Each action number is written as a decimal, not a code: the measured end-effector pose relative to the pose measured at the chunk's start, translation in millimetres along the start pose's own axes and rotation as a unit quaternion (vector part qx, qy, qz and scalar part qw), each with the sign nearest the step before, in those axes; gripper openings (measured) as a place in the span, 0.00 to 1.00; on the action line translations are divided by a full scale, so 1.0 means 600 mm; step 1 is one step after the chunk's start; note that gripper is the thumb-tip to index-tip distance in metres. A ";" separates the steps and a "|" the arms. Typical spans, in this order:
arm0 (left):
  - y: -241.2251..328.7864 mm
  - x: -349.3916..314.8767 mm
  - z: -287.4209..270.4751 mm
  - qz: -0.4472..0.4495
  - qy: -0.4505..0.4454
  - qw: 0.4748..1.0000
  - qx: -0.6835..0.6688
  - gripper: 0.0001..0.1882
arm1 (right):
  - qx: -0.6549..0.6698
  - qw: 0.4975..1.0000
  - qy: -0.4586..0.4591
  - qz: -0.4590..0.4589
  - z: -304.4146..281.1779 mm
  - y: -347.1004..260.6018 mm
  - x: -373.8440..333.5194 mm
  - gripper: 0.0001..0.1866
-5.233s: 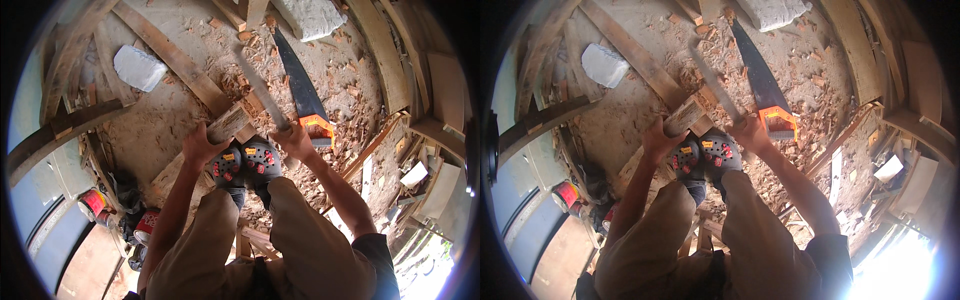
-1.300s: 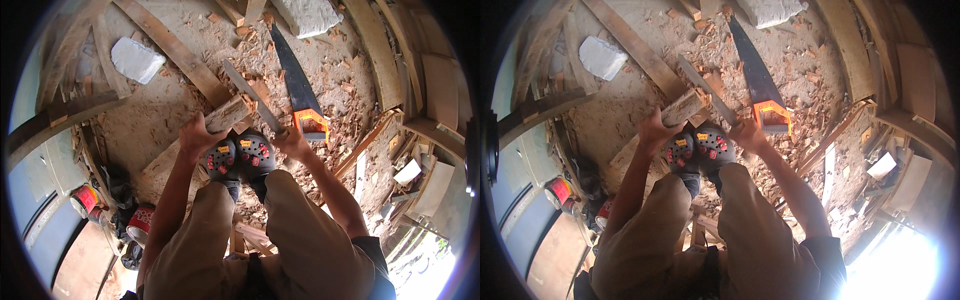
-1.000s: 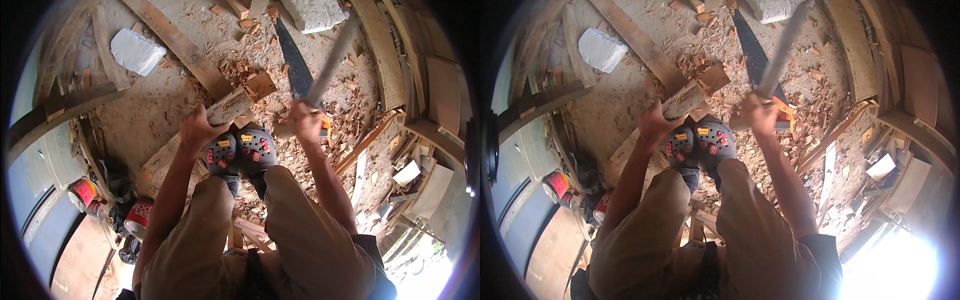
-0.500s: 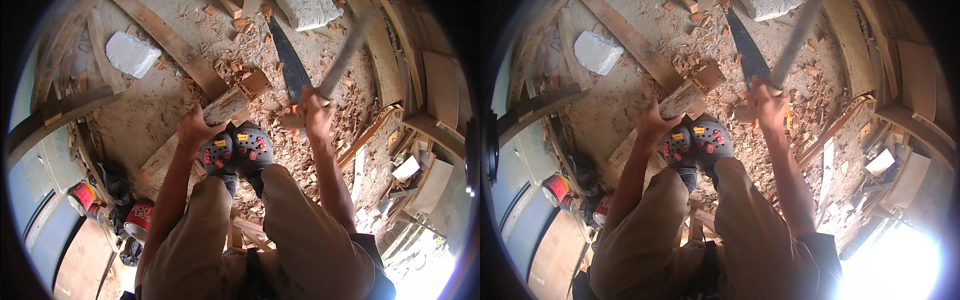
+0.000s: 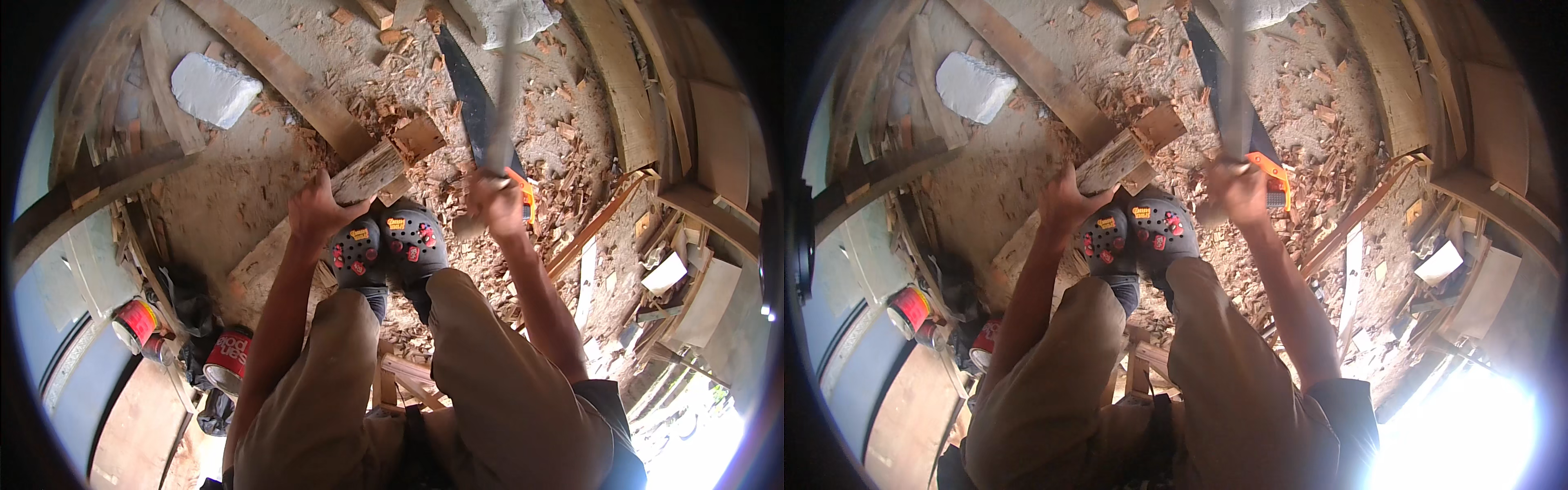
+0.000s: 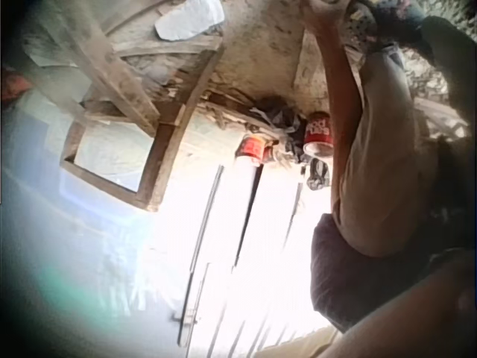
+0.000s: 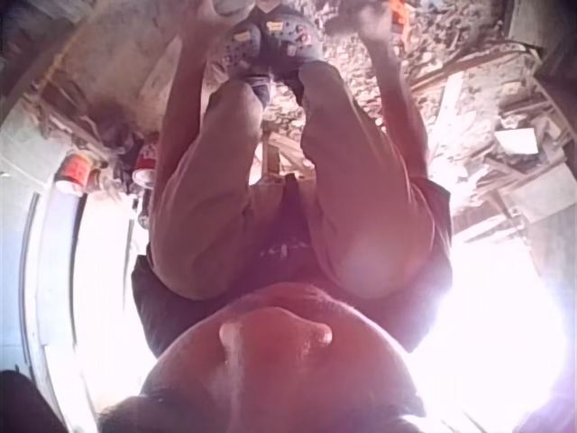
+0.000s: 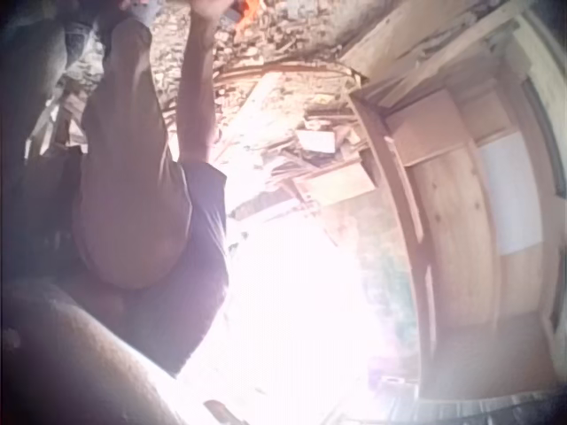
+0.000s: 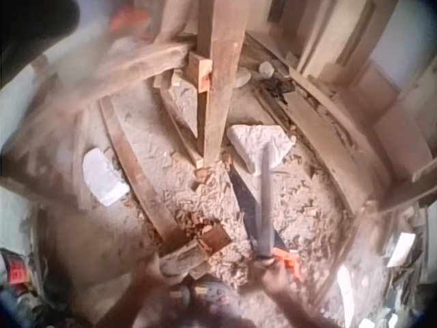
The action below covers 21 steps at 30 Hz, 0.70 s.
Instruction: The person sits on the floor and uses a chisel to carve and shape a piece of wood. They repeatedly strike the chisel with a mallet to remove wood shavings and refine the shape of the wood piece.
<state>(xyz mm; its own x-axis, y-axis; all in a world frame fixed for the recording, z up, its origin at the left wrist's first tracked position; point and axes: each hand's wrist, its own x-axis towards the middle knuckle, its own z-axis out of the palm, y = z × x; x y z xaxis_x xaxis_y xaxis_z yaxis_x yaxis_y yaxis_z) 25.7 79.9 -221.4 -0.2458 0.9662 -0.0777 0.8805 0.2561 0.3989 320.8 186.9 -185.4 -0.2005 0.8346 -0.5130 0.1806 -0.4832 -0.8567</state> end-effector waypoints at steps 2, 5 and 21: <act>-0.001 0.000 0.000 -0.004 0.003 1.000 -0.002 0.37 | 0.115 0.986 0.095 -0.078 0.009 -0.017 0.007 0.07; 0.000 0.002 -0.008 0.020 0.014 1.000 -0.001 0.37 | -0.136 0.990 -0.019 -0.026 0.045 0.008 -0.018 0.06; 0.004 0.003 -0.017 -0.010 -0.022 1.000 0.008 0.36 | -0.311 0.948 0.027 -0.063 0.056 0.021 -0.080 0.17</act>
<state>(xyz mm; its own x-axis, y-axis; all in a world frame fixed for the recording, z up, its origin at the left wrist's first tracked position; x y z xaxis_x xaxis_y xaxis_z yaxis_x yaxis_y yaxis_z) 23.3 81.7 -211.4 -0.2453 0.9613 -0.1258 0.8820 0.2751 0.3826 300.2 131.8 -173.2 -0.2110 0.8961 -0.3905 0.6941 -0.1439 -0.7054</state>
